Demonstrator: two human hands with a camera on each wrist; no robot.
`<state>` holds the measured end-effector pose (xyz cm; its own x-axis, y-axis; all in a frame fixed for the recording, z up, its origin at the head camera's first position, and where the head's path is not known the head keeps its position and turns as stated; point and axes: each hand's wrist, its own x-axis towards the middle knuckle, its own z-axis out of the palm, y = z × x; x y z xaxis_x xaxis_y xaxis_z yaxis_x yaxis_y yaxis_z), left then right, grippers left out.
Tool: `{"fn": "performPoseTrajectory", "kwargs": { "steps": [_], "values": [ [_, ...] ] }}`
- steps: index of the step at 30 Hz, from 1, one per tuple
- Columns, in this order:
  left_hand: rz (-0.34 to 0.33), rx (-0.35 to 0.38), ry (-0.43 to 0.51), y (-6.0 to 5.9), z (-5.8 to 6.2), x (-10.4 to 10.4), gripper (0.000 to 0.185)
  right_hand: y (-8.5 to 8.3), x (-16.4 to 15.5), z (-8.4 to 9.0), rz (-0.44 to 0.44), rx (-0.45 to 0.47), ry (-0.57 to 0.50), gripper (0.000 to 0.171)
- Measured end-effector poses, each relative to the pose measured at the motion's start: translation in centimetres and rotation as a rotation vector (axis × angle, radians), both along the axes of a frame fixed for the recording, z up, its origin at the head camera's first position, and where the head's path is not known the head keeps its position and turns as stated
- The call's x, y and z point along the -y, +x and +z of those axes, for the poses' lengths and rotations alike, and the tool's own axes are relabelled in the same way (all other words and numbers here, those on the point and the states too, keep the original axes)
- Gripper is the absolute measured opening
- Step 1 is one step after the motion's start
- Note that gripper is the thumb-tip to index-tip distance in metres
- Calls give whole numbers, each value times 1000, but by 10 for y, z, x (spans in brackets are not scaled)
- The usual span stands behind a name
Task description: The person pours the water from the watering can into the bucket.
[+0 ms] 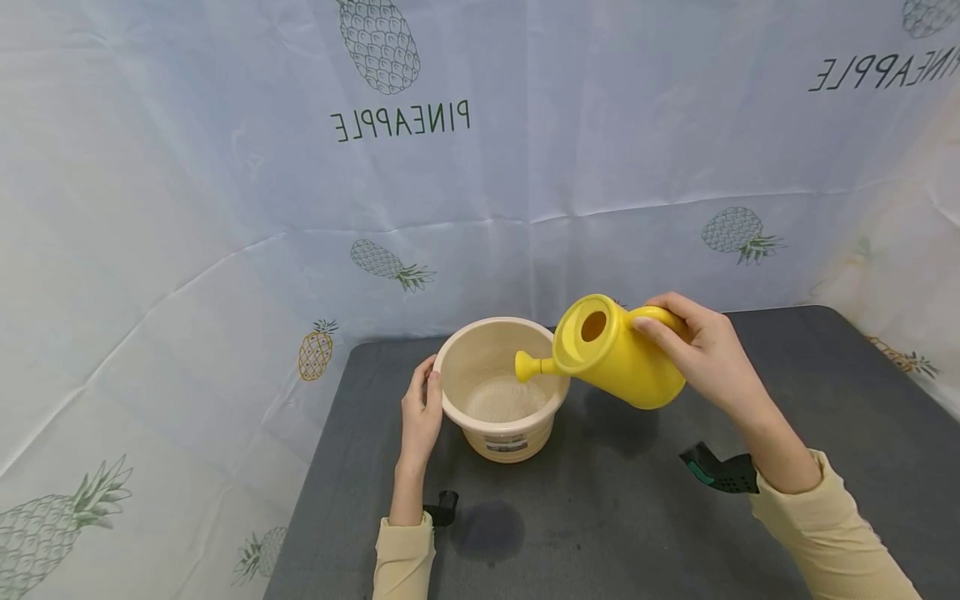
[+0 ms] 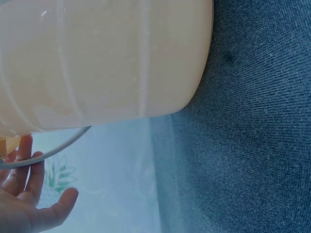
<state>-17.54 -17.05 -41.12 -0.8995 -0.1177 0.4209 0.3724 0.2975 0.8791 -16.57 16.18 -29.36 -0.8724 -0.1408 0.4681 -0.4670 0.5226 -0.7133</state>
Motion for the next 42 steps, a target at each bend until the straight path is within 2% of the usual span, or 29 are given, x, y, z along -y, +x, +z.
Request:
{"fn": "performPoseTrajectory", "kwargs": {
  "steps": [13,20,29,34,40,42],
  "values": [
    [10,-13,-1,0,-1,-1,36,2,0,2,3,-12,5,13],
    [21,-8,3,-17,-30,8,39,3,0,3,-15,1,10,13],
    [14,-14,12,-18,-32,9,38,4,0,4,-7,-7,10,13],
    [9,-16,15,-16,-29,8,38,3,0,5,-17,2,11,13],
    [-7,-13,10,-1,-5,1,36,4,0,6,-21,3,15,14],
    [-5,-11,2,1,-1,0,36,4,0,6,-23,2,15,14]
  ]
}}
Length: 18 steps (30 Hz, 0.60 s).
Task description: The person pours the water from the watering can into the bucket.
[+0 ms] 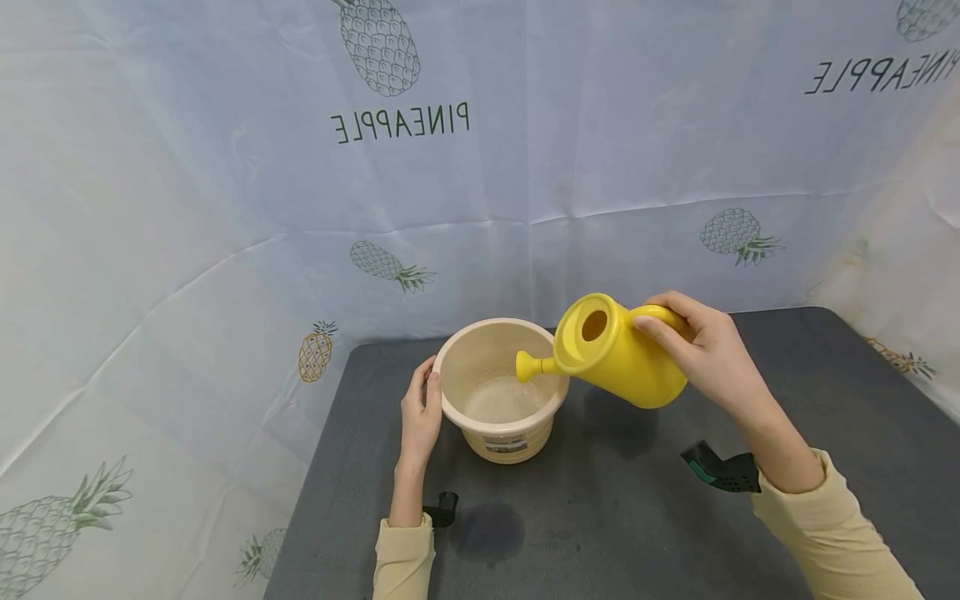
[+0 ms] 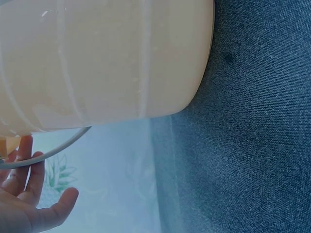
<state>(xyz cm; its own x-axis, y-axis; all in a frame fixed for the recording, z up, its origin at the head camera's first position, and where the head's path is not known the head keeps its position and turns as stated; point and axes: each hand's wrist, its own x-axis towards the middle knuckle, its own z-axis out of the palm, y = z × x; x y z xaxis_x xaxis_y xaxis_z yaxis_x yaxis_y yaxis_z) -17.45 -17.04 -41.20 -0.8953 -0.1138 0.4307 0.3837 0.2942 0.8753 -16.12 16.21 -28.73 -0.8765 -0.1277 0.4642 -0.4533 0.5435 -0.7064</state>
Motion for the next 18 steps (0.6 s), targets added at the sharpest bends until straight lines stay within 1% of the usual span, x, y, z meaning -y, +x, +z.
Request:
{"fn": "performPoseTrajectory", "kwargs": {
  "steps": [2,3,9,10,15,18],
  "values": [
    [3,-4,-6,0,0,0,36,0,0,0,-1,1,-1,14],
    [1,-5,-2,-1,-2,1,36,0,0,0,-1,2,-2,14],
    [9,0,15,-14,-25,8,38,0,0,0,2,5,-5,13],
    [12,-7,8,-16,-28,8,38,0,0,0,3,5,-5,13],
    [29,-49,-1,-17,-31,8,39,0,0,1,0,8,-1,14],
    [41,-43,-2,-17,-31,7,38,0,0,1,-5,10,3,14]
  ]
}}
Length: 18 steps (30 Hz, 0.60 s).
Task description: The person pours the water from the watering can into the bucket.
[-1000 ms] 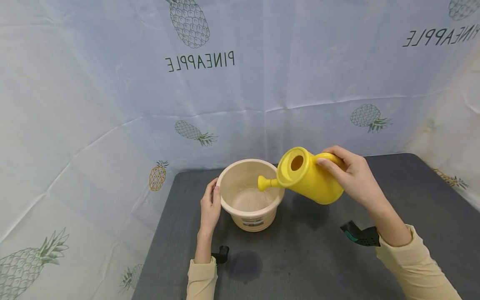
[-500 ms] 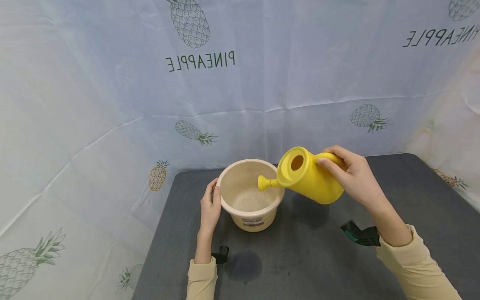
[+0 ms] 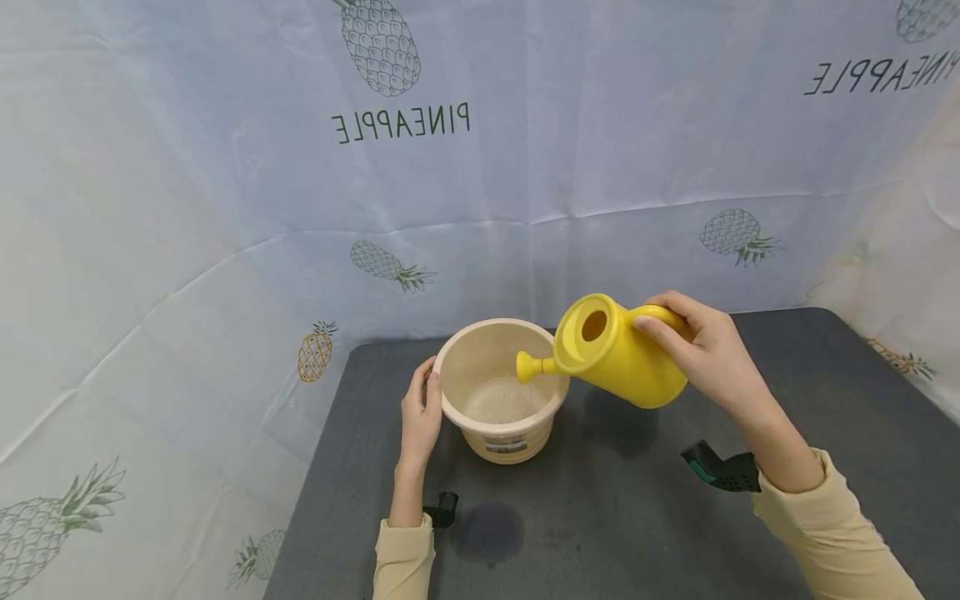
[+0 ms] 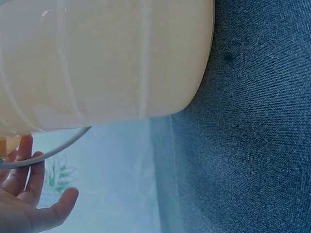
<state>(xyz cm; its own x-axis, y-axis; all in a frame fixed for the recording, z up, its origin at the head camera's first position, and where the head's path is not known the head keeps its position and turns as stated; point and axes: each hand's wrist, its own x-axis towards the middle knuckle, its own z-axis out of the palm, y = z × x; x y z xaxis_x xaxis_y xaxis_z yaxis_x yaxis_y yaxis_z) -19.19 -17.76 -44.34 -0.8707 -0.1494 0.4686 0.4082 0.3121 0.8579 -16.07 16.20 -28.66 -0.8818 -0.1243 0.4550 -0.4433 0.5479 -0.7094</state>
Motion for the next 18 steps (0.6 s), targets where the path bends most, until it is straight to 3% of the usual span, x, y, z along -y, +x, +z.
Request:
{"fn": "performPoseTrajectory", "kwargs": {
  "steps": [8,15,18],
  "values": [
    [-23,40,10,1,3,1,38,0,0,0,2,0,7,15],
    [-38,27,-8,18,30,-7,36,-1,0,0,2,-4,9,15],
    [-36,29,-9,18,31,-7,36,-1,1,-1,3,-5,11,15]
  ]
}}
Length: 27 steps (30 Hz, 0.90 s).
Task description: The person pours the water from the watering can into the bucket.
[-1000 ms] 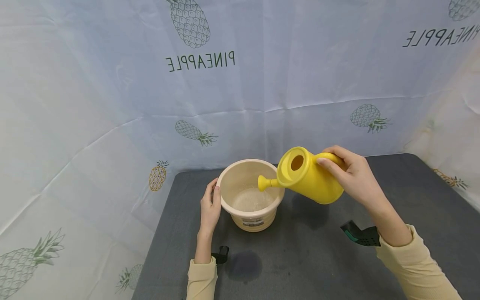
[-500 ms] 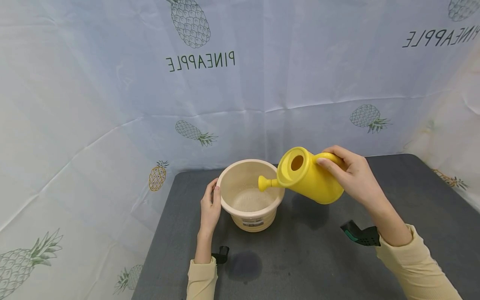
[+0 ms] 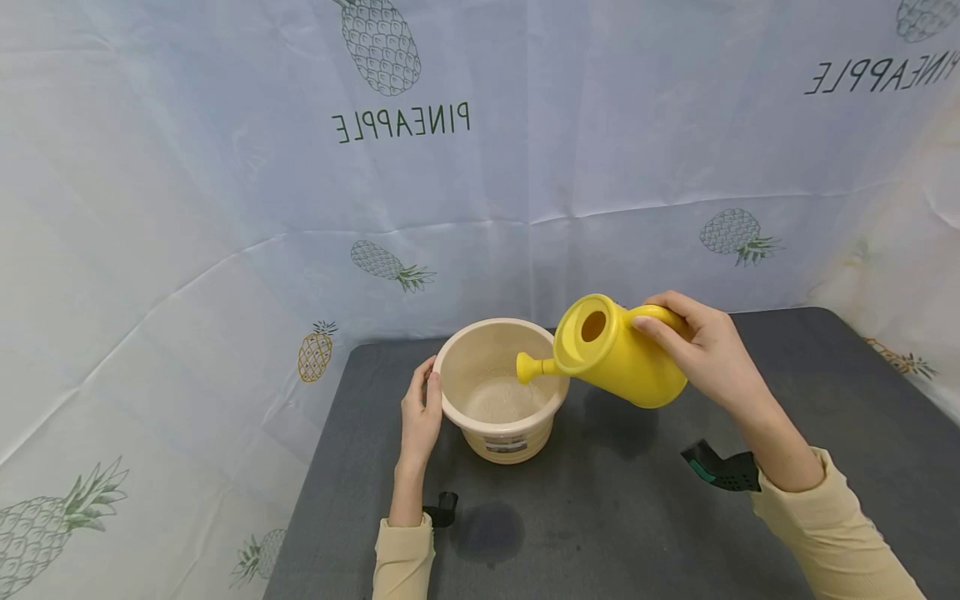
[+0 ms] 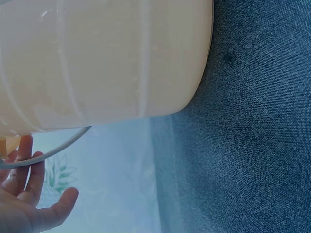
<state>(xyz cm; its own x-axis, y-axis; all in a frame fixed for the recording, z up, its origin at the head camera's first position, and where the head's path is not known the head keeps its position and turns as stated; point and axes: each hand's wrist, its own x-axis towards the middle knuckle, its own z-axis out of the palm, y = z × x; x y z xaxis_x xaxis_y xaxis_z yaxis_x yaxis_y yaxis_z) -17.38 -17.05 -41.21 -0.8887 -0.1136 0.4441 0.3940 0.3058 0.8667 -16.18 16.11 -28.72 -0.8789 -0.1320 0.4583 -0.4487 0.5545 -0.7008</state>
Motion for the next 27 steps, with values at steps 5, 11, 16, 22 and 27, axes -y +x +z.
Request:
{"fn": "performPoseTrajectory", "kwargs": {
  "steps": [5,11,16,22,27],
  "values": [
    [-6,19,9,-1,-1,0,37,0,0,-1,4,-1,1,15],
    [5,-7,17,-15,-25,7,37,0,-1,-1,9,-3,4,15],
    [17,0,19,-19,-32,9,38,0,0,0,17,-6,6,14],
    [17,11,18,-18,-32,9,37,-1,1,1,27,-10,8,13],
    [6,7,15,-11,-18,6,37,-1,1,1,20,-8,12,13]
  ]
}}
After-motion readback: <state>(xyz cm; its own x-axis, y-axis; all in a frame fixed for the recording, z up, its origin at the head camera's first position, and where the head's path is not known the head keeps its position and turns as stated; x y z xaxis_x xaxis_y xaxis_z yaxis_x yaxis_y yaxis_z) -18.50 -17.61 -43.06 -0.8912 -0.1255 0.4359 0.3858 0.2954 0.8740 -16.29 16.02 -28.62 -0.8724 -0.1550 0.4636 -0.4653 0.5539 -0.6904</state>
